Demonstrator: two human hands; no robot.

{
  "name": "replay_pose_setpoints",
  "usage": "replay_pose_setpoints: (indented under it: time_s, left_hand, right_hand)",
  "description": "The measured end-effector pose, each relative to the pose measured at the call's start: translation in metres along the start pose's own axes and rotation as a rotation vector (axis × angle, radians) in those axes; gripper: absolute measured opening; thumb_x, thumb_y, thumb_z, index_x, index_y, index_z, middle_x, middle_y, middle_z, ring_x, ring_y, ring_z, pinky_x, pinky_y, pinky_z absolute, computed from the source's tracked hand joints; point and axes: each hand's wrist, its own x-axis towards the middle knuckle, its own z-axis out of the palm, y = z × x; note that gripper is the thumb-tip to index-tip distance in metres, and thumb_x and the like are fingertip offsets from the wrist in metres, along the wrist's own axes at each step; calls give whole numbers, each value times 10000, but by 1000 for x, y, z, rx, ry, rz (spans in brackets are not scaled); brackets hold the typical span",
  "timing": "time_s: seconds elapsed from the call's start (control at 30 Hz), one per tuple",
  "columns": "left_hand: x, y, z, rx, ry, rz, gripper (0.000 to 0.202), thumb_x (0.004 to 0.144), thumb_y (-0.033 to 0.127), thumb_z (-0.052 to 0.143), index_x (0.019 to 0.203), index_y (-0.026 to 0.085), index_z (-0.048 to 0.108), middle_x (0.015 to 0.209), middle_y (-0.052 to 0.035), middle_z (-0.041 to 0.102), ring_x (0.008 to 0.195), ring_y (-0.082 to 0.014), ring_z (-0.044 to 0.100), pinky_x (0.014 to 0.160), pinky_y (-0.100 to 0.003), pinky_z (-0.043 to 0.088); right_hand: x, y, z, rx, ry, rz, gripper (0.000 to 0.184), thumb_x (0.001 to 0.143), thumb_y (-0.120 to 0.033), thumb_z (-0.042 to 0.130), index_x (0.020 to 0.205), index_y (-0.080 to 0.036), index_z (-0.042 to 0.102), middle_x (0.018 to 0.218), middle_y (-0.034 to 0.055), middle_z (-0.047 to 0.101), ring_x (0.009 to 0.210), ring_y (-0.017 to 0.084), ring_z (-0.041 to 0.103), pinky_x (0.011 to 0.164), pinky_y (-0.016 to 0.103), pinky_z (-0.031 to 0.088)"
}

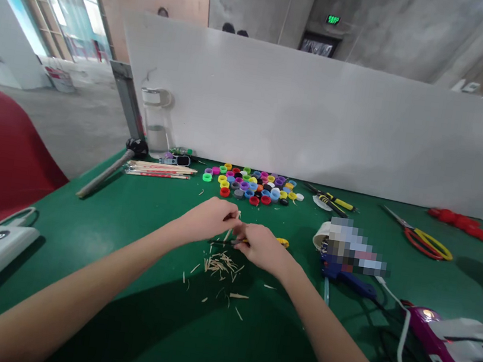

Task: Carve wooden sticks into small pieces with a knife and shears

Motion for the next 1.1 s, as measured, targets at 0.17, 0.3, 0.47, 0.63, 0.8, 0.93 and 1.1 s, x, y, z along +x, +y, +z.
replay_pose_setpoints:
  time_s: [0.17, 0.3, 0.47, 0.63, 0.8, 0.93, 1.1]
  left_hand:
    - [2, -6, -1, -19, 23, -69, 312, 838, 411, 454, 627, 184, 487, 590, 0, 536, 494, -97, 415, 503, -265, 295]
    - [3, -9, 0, -37, 38, -101, 305, 814, 429, 482, 631, 184, 501, 622, -14, 572, 517, -102, 444, 507, -266, 300]
    - [3, -10, 2, -27, 42, -154, 322, 798, 460, 487, 626, 187, 495, 629, -19, 593, 525, -108, 461, 491, -268, 288]
    - [4, -9, -1, -5, 26, -204, 341, 795, 471, 483, 612, 185, 502, 635, -29, 606, 531, -111, 471, 500, -268, 303]
    - [2, -7, -3, -21, 5, -167, 371, 821, 466, 457, 589, 180, 506, 619, -35, 596, 504, -106, 455, 501, -278, 311]
    - [0, 0, -1, -36, -23, -104, 357, 846, 433, 439, 597, 182, 487, 611, -22, 575, 503, -105, 447, 489, -275, 305]
    - [-3, 7, -3, 63, -60, -36, 334, 874, 395, 395, 643, 181, 505, 616, -28, 543, 532, -125, 449, 494, -283, 297]
  right_hand:
    - [-10, -4, 2, 56, 50, 5, 224, 797, -140, 546, 997, -196, 463, 859, 41, 614, 780, 166, 568, 610, 256, 379]
    - [-15, -8, 3, -48, 113, -19, 129, 814, -151, 536, 890, -210, 450, 818, 20, 573, 728, 150, 525, 575, 245, 334]
    - [-16, -11, 7, -139, 182, -38, 92, 823, -142, 512, 852, -202, 448, 781, 15, 545, 687, 139, 490, 553, 240, 290]
    - [-17, -12, 8, -148, 190, -64, 87, 818, -124, 494, 843, -198, 456, 765, 12, 536, 687, 134, 480, 561, 238, 285]
    - [-14, -9, 6, -65, 167, -9, 72, 833, -168, 514, 849, -197, 450, 782, 20, 556, 704, 143, 503, 582, 245, 317]
    - [-8, -6, 3, -25, 87, 8, 117, 804, -179, 565, 871, -190, 470, 819, 32, 593, 717, 150, 534, 600, 256, 338]
    - [-2, -3, 1, -9, 26, 27, 128, 781, -180, 584, 861, -185, 484, 803, 31, 618, 709, 155, 557, 600, 263, 346]
